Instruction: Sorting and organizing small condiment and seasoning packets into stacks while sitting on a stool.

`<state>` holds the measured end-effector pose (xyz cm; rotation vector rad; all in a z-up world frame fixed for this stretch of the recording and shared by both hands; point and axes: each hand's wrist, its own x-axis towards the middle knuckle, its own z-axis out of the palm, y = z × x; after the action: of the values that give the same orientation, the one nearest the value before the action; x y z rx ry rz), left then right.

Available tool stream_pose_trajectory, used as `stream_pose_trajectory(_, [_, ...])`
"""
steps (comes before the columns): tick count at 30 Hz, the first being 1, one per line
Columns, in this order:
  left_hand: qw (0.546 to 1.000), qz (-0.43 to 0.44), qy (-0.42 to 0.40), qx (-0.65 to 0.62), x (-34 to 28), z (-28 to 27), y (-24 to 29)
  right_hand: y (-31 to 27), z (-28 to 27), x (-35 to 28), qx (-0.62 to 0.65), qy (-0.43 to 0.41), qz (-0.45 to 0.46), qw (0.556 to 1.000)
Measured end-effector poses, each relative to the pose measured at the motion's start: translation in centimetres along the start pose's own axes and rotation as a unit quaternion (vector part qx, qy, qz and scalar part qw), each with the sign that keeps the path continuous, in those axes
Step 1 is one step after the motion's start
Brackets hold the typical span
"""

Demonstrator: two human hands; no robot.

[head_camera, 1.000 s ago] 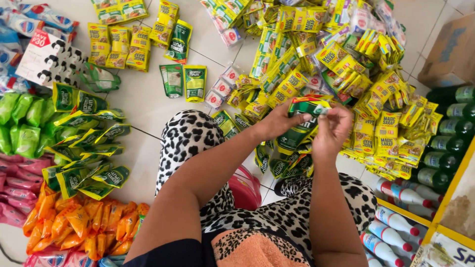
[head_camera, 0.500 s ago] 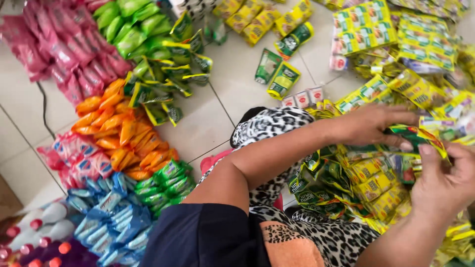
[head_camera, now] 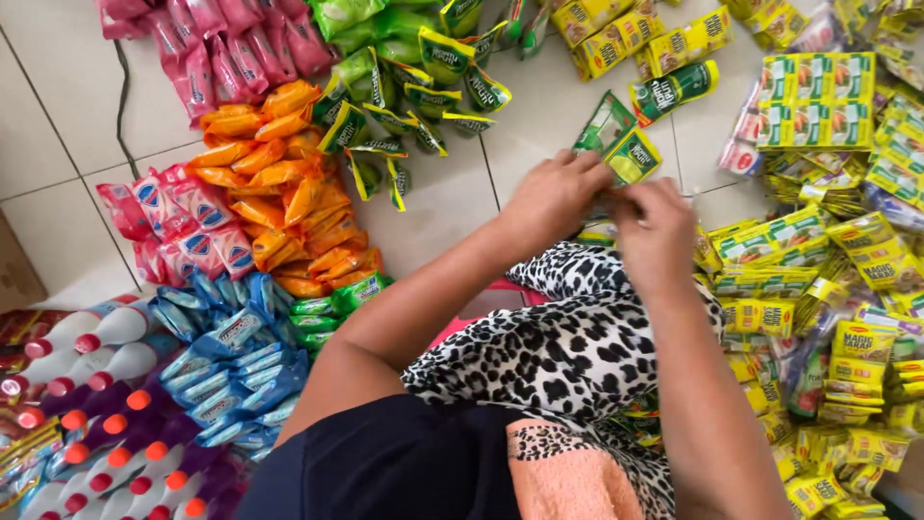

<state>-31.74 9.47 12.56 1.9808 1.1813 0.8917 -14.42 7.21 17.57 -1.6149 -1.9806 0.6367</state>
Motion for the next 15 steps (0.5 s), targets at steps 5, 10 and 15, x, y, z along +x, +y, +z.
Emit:
stream_pose_trajectory(5, [0.981, -0.038, -0.071, 0.176, -4.0, -1.7, -6.0, -0.3, 9.9, 1.6, -0.040, -0.123, 0.056, 0.990])
stream_pose_trajectory(10, [0.966, -0.078, -0.148, 0.197, -8.1, -0.1, -15.2, -0.1, 15.8, 1.2, -0.096, -0.269, 0.121, 0.951])
stream_pose_trajectory(15, [0.950, -0.070, -0.219, 0.210, -10.7, 1.1, -21.3, 4.3, 19.8, -1.0, -0.019, -0.354, 0.061, 0.933])
